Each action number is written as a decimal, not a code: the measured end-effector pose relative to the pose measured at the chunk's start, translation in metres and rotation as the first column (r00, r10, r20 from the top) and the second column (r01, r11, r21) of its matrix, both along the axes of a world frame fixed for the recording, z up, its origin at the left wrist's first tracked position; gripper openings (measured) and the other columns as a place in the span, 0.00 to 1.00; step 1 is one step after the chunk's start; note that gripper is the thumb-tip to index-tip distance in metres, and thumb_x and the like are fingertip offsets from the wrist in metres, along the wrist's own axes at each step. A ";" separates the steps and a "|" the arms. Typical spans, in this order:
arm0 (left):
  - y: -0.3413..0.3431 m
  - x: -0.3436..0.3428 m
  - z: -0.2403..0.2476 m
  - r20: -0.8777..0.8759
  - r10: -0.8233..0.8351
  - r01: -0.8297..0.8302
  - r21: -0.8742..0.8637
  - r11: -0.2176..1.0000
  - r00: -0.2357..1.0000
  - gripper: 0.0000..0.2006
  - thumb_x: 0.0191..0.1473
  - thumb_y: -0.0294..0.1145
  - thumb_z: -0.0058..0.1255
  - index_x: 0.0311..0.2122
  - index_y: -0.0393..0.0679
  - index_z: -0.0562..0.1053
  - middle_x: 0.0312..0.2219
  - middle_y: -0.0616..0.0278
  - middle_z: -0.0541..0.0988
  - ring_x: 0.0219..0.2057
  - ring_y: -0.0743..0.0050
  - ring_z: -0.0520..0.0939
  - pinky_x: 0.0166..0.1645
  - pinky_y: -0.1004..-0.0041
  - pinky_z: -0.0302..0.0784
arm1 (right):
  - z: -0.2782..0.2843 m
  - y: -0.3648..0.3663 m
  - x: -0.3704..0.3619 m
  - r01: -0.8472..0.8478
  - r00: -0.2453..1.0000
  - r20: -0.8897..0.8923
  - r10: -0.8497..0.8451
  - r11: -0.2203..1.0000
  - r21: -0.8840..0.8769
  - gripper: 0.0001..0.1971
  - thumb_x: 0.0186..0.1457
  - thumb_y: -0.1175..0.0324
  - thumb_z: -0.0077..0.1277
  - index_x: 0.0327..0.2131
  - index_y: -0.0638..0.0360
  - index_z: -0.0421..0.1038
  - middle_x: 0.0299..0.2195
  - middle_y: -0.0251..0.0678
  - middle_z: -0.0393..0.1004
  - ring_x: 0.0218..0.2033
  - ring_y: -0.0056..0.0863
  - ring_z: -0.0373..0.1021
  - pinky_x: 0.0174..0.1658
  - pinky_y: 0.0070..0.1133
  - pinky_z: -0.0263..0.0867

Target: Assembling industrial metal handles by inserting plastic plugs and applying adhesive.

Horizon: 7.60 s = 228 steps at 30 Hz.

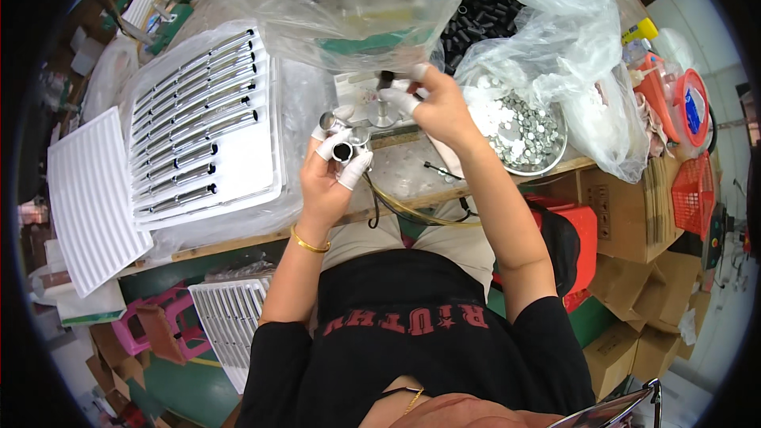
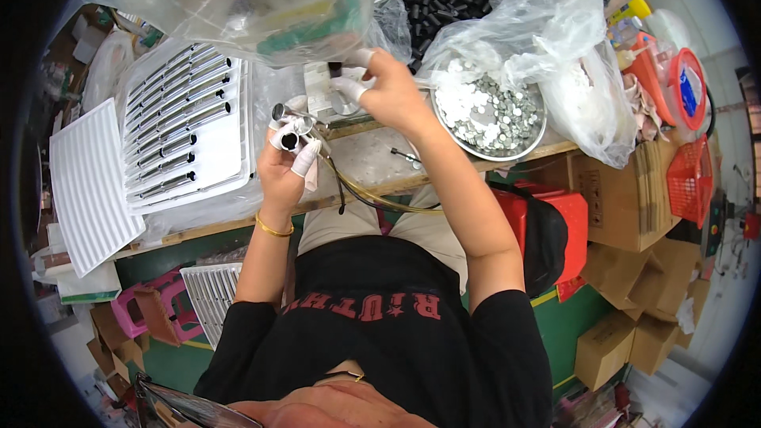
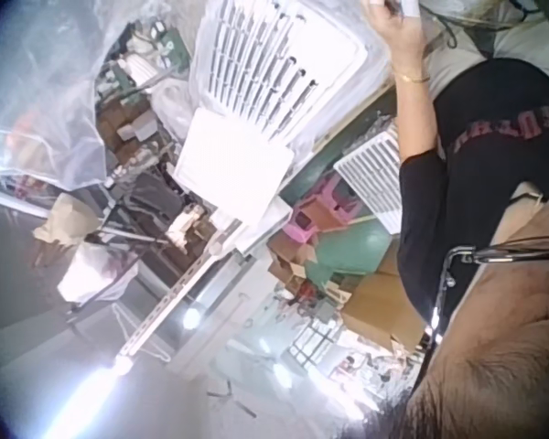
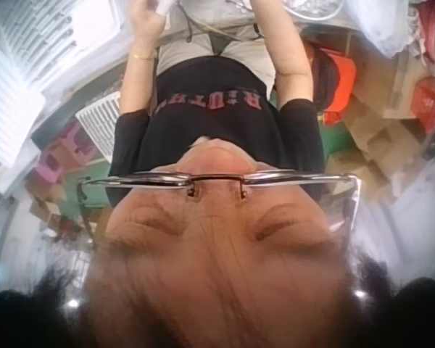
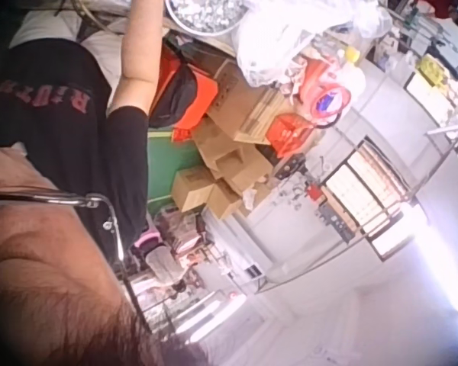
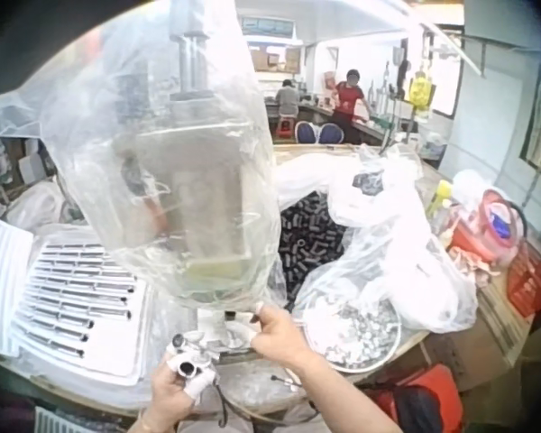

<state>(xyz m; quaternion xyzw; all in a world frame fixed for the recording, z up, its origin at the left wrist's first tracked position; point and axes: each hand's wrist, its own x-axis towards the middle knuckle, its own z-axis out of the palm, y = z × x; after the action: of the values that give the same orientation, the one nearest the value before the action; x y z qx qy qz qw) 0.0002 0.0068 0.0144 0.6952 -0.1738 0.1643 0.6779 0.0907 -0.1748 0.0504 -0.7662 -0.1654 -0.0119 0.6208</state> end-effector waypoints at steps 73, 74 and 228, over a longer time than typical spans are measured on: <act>0.000 -0.024 -0.015 -0.343 -0.055 0.006 -0.143 0.990 0.938 0.19 0.48 0.15 0.51 0.48 0.36 0.68 0.48 0.63 0.67 0.42 0.78 0.71 0.45 0.77 0.68 | -0.048 -0.168 -0.054 0.091 0.970 -0.017 -0.244 0.425 -0.901 0.09 0.41 0.75 0.51 0.30 0.61 0.76 0.28 0.51 0.74 0.33 0.46 0.71 0.39 0.33 0.65; 0.000 -0.021 -0.021 -0.285 -0.056 0.025 -0.110 0.994 0.957 0.18 0.48 0.15 0.52 0.46 0.36 0.68 0.48 0.63 0.67 0.42 0.78 0.71 0.45 0.78 0.68 | -0.052 -0.170 -0.055 0.107 0.972 0.010 -0.235 0.406 -0.908 0.08 0.41 0.75 0.52 0.30 0.61 0.76 0.28 0.51 0.74 0.33 0.46 0.71 0.39 0.33 0.65; 0.241 -0.627 -0.152 -0.439 0.752 -0.597 0.799 0.077 -0.491 0.36 0.37 0.31 0.51 0.56 0.37 0.60 0.54 0.35 0.58 0.57 0.42 0.58 0.61 0.61 0.53 | -0.043 -0.021 -0.061 0.093 0.995 0.069 -0.071 0.918 -0.386 0.16 0.56 0.70 0.48 0.48 0.64 0.68 0.44 0.40 0.72 0.42 0.25 0.68 0.47 0.21 0.63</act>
<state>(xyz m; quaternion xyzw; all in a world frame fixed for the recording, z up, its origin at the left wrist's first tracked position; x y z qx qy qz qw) -0.6266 0.2474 -0.1372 0.6015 0.7357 0.1536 0.2707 0.0295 -0.1957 0.0075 -0.8798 -0.1488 -0.0254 0.4508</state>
